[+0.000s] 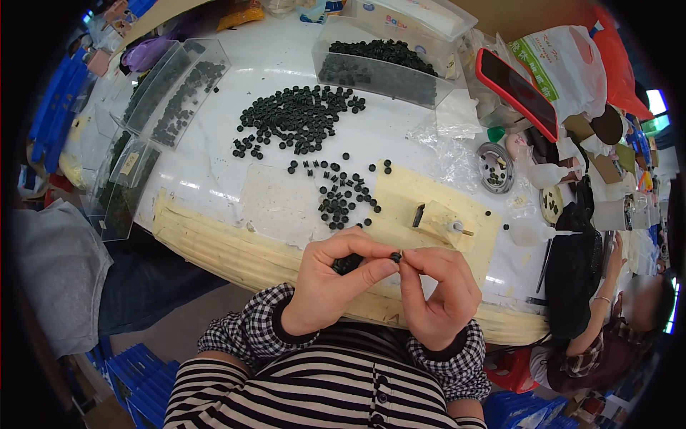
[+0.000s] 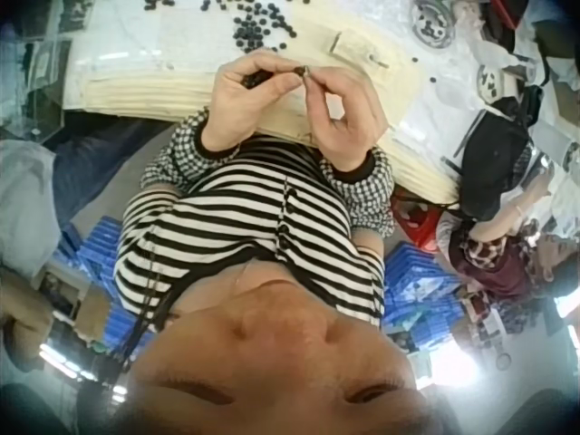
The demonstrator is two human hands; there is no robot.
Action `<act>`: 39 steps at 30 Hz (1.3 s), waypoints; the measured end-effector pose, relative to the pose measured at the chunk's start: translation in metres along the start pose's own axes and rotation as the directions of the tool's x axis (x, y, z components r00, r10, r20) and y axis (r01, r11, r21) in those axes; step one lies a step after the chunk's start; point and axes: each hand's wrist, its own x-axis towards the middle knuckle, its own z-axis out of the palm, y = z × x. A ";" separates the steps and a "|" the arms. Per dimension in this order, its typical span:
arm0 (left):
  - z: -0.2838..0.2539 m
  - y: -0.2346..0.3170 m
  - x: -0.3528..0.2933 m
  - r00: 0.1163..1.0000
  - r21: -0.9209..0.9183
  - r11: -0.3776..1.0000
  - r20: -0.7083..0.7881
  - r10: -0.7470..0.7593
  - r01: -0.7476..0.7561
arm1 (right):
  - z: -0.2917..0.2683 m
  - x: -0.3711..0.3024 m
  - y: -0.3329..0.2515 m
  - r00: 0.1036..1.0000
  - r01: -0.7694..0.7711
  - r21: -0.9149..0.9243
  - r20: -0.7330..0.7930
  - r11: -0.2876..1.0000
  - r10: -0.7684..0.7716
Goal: Manually inserting small black beads into a cream-colored plastic housing at a factory workbench.
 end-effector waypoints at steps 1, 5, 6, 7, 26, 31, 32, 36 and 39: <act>0.000 0.000 0.000 1.000 -0.011 1.000 0.003 -0.008 0.008 | 0.000 0.000 0.000 1.000 0.000 -0.002 0.000 1.000 0.000; -0.002 -0.002 0.000 1.000 -0.023 1.000 0.021 -0.008 0.008 | 0.000 0.001 0.001 1.000 0.006 0.000 0.000 1.000 -0.006; -0.002 -0.002 -0.001 0.999 -0.034 0.999 0.022 -0.027 0.027 | 0.000 0.001 0.001 1.000 0.009 0.003 -0.001 1.000 -0.009; -0.002 -0.001 -0.001 0.999 -0.045 0.998 0.024 -0.045 0.047 | 0.000 0.000 0.001 1.000 0.008 0.008 0.002 1.000 -0.008; 0.000 0.003 -0.004 0.947 -0.399 0.859 0.136 -0.291 0.321 | -0.003 -0.005 0.002 0.999 -0.043 0.021 0.013 0.999 0.042; 0.003 0.006 -0.002 0.943 -0.369 0.868 0.133 -0.304 0.332 | -0.001 -0.005 0.002 0.998 -0.062 0.053 0.000 0.997 0.063; 0.003 0.006 -0.002 0.945 -0.361 0.873 0.128 -0.301 0.327 | -0.001 -0.005 0.002 0.998 -0.062 0.061 0.001 0.996 0.062; 0.002 0.005 -0.002 0.944 -0.383 0.862 0.147 -0.297 0.331 | 0.000 -0.005 0.003 0.999 -0.049 0.055 0.003 0.997 0.049; 0.001 0.005 -0.002 0.944 -0.393 0.859 0.151 -0.293 0.329 | -0.001 -0.006 0.003 0.999 -0.046 0.040 0.011 0.998 0.046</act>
